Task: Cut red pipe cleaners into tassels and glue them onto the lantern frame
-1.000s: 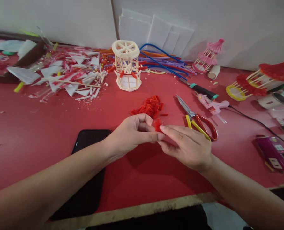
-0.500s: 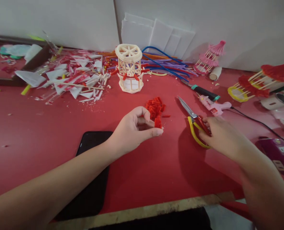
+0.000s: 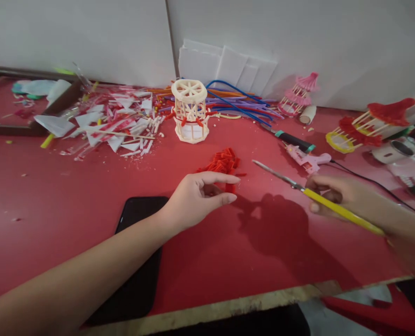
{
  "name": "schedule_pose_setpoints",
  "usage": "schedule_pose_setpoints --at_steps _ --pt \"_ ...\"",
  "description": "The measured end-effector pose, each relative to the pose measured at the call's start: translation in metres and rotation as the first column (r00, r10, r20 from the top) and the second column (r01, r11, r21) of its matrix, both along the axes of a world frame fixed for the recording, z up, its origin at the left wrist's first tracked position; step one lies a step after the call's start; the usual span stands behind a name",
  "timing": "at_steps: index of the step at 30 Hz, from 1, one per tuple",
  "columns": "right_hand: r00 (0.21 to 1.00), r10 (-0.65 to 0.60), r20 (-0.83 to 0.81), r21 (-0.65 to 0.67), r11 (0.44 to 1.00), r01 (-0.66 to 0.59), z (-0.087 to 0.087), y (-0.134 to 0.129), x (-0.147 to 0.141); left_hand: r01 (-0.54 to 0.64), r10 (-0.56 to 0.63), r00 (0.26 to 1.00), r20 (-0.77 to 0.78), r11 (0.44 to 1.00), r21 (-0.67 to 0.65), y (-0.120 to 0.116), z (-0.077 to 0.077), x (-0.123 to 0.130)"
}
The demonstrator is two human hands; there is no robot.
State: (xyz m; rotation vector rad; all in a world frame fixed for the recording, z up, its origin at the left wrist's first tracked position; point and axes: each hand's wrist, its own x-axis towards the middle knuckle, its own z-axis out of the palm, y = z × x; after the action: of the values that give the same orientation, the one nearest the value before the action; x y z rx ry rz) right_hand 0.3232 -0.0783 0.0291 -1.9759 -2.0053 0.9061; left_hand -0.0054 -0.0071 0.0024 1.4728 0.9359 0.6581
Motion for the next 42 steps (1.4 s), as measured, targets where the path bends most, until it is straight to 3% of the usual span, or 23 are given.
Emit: schedule_pose_setpoints --at_steps 3,9,22,42 --pt "0.992 0.108 -0.070 -0.196 0.973 -0.120 0.004 -0.007 -0.002 -0.021 0.021 1.000 0.008 0.999 -0.032 0.000 0.000 0.001" --pt "0.965 0.249 -0.088 -0.256 0.930 -0.263 0.001 -0.010 -0.015 -0.001 0.000 1.000 -0.019 0.999 -0.039 0.000 -0.002 0.001" --pt "0.988 0.144 -0.055 -0.335 0.929 -0.154 0.010 0.000 -0.032 0.142 -0.147 0.986 -0.076 0.987 -0.068 0.002 -0.003 -0.001" --pt "0.970 0.226 -0.086 -0.395 0.887 -0.241 0.019 0.004 -0.041 0.210 -0.220 0.972 -0.081 0.971 -0.117 0.000 -0.005 0.000"
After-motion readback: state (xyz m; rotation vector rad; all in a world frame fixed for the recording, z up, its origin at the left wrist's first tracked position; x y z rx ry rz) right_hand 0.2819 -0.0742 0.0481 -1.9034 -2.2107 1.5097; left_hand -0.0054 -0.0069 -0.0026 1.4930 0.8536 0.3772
